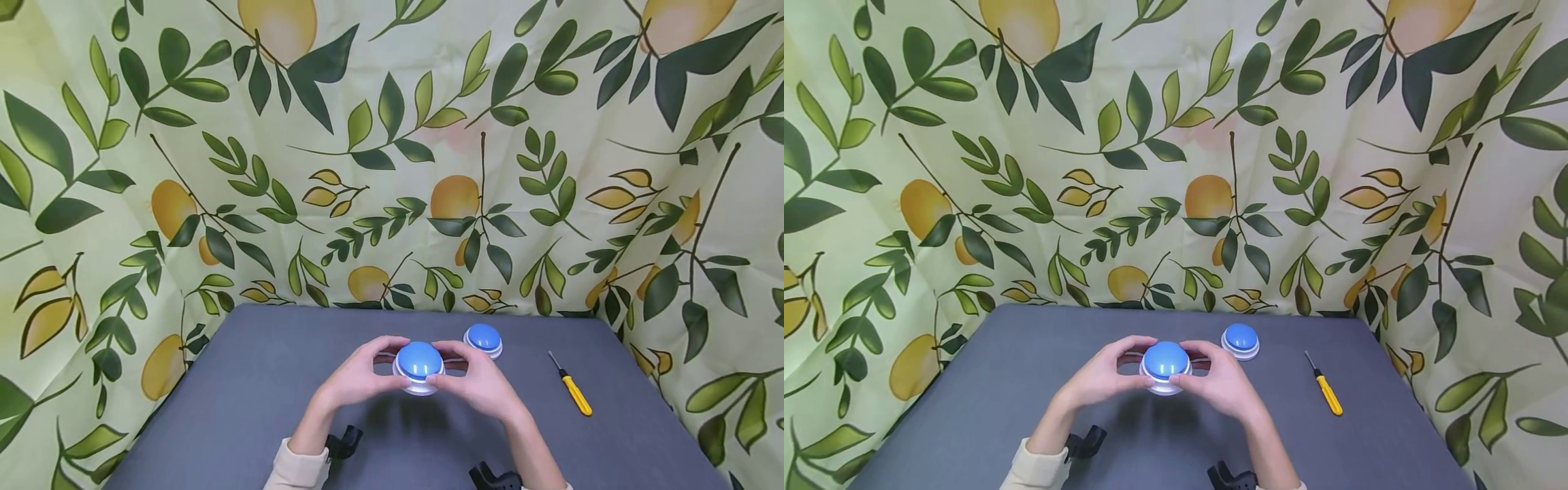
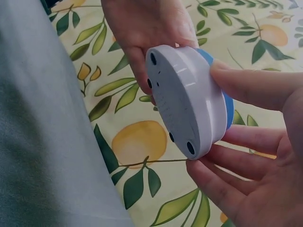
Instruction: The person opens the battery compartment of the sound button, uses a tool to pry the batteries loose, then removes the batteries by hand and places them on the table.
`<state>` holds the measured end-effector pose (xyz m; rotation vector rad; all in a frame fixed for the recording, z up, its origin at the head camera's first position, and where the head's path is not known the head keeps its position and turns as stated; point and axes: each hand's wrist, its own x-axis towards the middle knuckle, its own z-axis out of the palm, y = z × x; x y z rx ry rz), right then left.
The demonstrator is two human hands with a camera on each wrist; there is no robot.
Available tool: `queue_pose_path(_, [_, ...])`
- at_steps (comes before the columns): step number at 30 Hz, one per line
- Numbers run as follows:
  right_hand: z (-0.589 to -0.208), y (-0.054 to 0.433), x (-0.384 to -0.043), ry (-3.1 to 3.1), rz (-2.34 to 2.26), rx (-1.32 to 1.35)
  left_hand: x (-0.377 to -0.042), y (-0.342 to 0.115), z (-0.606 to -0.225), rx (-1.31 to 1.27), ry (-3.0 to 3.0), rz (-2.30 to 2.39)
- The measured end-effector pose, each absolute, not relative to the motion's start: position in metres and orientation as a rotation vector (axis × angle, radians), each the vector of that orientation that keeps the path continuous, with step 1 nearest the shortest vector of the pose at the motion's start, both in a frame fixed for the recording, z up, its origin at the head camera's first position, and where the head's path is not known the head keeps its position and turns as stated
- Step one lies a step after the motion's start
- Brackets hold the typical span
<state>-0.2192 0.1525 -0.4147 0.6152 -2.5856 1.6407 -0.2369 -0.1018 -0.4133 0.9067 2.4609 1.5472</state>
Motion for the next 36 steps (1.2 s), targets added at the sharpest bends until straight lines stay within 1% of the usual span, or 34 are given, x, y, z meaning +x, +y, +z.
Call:
queue_pose_path(6, [-0.411, 0.155, -0.221, -2.561, 1.806, 0.604, -0.238, -0.103, -0.413, 1.005, 2.438, 1.519])
queue_pose_path(12, [-0.409, 0.158, -0.219, -2.523, 1.869, 0.543, -0.243, -0.101, -0.415, 1.057, 2.417, 1.558])
queue_pose_path(22, [-0.409, 0.157, -0.218, -2.519, 1.872, 0.526, -0.244, -0.1, -0.416, 0.954, 2.326, 1.685])
queue_pose_path(30, [-0.41, 0.156, -0.218, -2.53, 1.9, 0.597, -0.247, -0.101, -0.421, 0.905, 2.295, 1.784])
queue_pose_path(36, [-0.412, 0.154, -0.218, -2.512, 1.908, 0.576, -0.245, -0.098, -0.422, 0.844, 2.3, 1.833])
